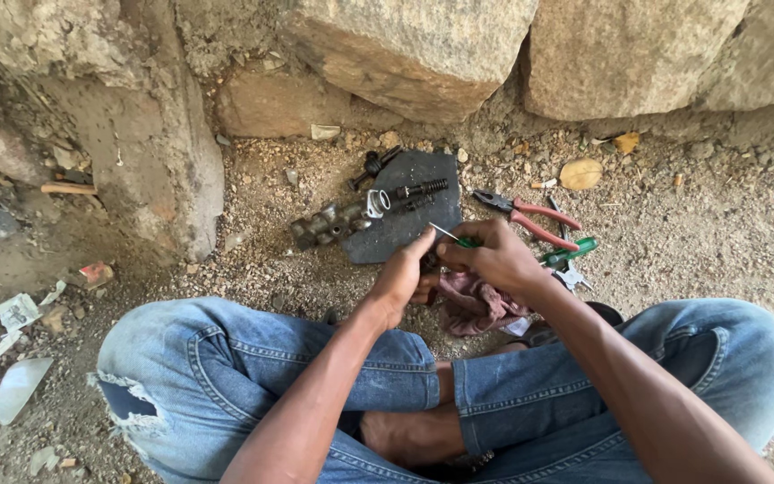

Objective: The person sits on the ground and uses a screwdriver and pliers to disassemble and clean a mechanical part. They remove a spring and a small metal ring, wipe the components with a cloth, and reassemble the parts.

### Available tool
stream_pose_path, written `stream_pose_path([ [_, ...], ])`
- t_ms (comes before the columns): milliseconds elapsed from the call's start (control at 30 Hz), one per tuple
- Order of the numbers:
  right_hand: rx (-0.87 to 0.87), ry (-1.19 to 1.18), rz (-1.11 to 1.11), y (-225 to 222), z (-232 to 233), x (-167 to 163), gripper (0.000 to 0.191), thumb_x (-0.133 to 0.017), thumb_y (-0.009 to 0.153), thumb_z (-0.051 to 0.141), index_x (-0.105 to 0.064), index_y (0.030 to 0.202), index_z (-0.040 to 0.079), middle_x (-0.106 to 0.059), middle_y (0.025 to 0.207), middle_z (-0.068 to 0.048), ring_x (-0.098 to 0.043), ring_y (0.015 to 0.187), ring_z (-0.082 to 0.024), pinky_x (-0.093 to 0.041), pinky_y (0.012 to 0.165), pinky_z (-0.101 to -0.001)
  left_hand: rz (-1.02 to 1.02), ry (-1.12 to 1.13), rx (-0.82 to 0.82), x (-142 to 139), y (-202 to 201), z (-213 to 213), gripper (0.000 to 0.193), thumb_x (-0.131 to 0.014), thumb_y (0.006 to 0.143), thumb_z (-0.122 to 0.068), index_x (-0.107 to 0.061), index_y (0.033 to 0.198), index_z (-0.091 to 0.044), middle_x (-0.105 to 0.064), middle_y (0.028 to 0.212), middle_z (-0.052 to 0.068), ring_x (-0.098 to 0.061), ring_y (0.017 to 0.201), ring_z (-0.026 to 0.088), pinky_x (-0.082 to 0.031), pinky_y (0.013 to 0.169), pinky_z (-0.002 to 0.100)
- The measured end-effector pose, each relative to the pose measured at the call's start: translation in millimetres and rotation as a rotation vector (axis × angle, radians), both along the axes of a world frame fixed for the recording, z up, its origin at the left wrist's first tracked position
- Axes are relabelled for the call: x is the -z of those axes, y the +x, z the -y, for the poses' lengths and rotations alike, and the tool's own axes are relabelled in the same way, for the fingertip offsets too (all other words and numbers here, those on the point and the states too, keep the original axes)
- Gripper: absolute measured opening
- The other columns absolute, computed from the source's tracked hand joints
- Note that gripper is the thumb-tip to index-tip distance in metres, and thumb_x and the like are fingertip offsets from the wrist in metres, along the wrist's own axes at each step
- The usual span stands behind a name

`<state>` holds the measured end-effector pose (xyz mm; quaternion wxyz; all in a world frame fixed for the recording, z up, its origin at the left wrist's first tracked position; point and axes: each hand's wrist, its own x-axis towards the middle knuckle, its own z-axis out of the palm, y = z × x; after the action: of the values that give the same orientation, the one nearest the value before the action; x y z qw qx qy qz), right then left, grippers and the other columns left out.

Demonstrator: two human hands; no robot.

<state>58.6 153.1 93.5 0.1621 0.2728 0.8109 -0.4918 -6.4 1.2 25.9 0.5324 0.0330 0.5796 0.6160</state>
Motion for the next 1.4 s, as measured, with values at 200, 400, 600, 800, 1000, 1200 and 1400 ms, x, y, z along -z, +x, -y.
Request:
stream_pose_path([
  [200, 0.123, 0.048, -0.066, -8, -3, -2, 0.023, -0.073, 0.089, 0.020, -0.080, 0.105, 0.006, -0.081, 0.093, -0.008, -0.071, 0.077, -0.016, -0.056, 0.078, -0.0340, -0.049, -0.161, -0.157, 5, 3, -6, 0.051, -0.043, 0.103, -0.051, -0.068, 0.079, -0.013, -0.051, 0.060, -0.005, -0.046, 0.052, 0.006, -0.036, 0.047, 0.024],
  [400, 0.237, 0.111, -0.020, -27, -3, -4, 0.021, -0.072, 0.092, 0.018, -0.079, 0.107, 0.005, -0.078, 0.088, -0.009, -0.059, 0.065, -0.015, -0.050, 0.064, -0.0349, 0.189, 0.090, -0.382, 27, -8, -1, 0.039, -0.039, 0.106, -0.039, -0.062, 0.093, -0.010, -0.057, 0.065, 0.000, -0.049, 0.054, 0.012, -0.040, 0.050, 0.031],
  [600, 0.253, 0.156, -0.019, -31, -6, 0, 0.028, -0.060, 0.093, 0.016, -0.076, 0.117, 0.017, -0.078, 0.088, -0.005, -0.060, 0.060, -0.014, -0.050, 0.054, -0.0373, 0.300, 0.200, -0.410, 25, -15, 3, 0.030, -0.040, 0.106, -0.028, -0.063, 0.102, -0.009, -0.075, 0.089, 0.009, -0.069, 0.077, 0.019, -0.051, 0.066, 0.034],
  [800, -0.090, 0.601, 0.184, -6, -34, 6, 0.029, -0.060, 0.101, 0.033, -0.071, 0.125, 0.022, -0.073, 0.074, -0.011, -0.059, 0.054, -0.016, -0.052, 0.054, -0.0356, 0.362, 0.302, -0.469, 8, -22, 4, 0.014, -0.044, 0.105, -0.020, -0.056, 0.100, -0.014, -0.075, 0.118, 0.014, -0.068, 0.116, 0.028, -0.052, 0.092, 0.044],
  [1000, -0.214, 0.941, 0.132, 14, -50, 6, 0.036, -0.068, 0.093, 0.039, -0.069, 0.126, 0.022, -0.072, 0.073, -0.007, -0.060, 0.056, -0.017, -0.053, 0.052, -0.0390, 0.464, 0.402, -0.482, 8, -24, 6, 0.016, -0.049, 0.102, -0.022, -0.058, 0.106, -0.009, -0.067, 0.137, 0.020, -0.047, 0.146, 0.037, -0.040, 0.111, 0.050],
  [1200, -0.488, 0.610, 0.419, 30, -9, 23, 0.038, -0.071, 0.086, 0.055, -0.075, 0.115, 0.030, -0.074, 0.087, 0.001, -0.071, 0.075, -0.016, -0.061, 0.068, -0.0360, 0.407, 0.382, -0.489, 23, -25, 4, 0.022, -0.060, 0.099, -0.027, -0.068, 0.113, -0.011, -0.067, 0.136, 0.007, -0.050, 0.129, 0.028, -0.043, 0.104, 0.044],
  [1400, -0.439, 0.382, 0.123, 27, -53, 16, 0.030, -0.075, 0.078, 0.040, -0.080, 0.092, 0.014, -0.073, 0.084, -0.002, -0.071, 0.075, -0.017, -0.057, 0.072, -0.0360, 0.307, 0.414, -0.458, 27, -22, 9, 0.013, -0.069, 0.095, -0.029, -0.076, 0.101, -0.020, -0.069, 0.127, -0.005, -0.056, 0.111, 0.014, -0.046, 0.091, 0.036],
])
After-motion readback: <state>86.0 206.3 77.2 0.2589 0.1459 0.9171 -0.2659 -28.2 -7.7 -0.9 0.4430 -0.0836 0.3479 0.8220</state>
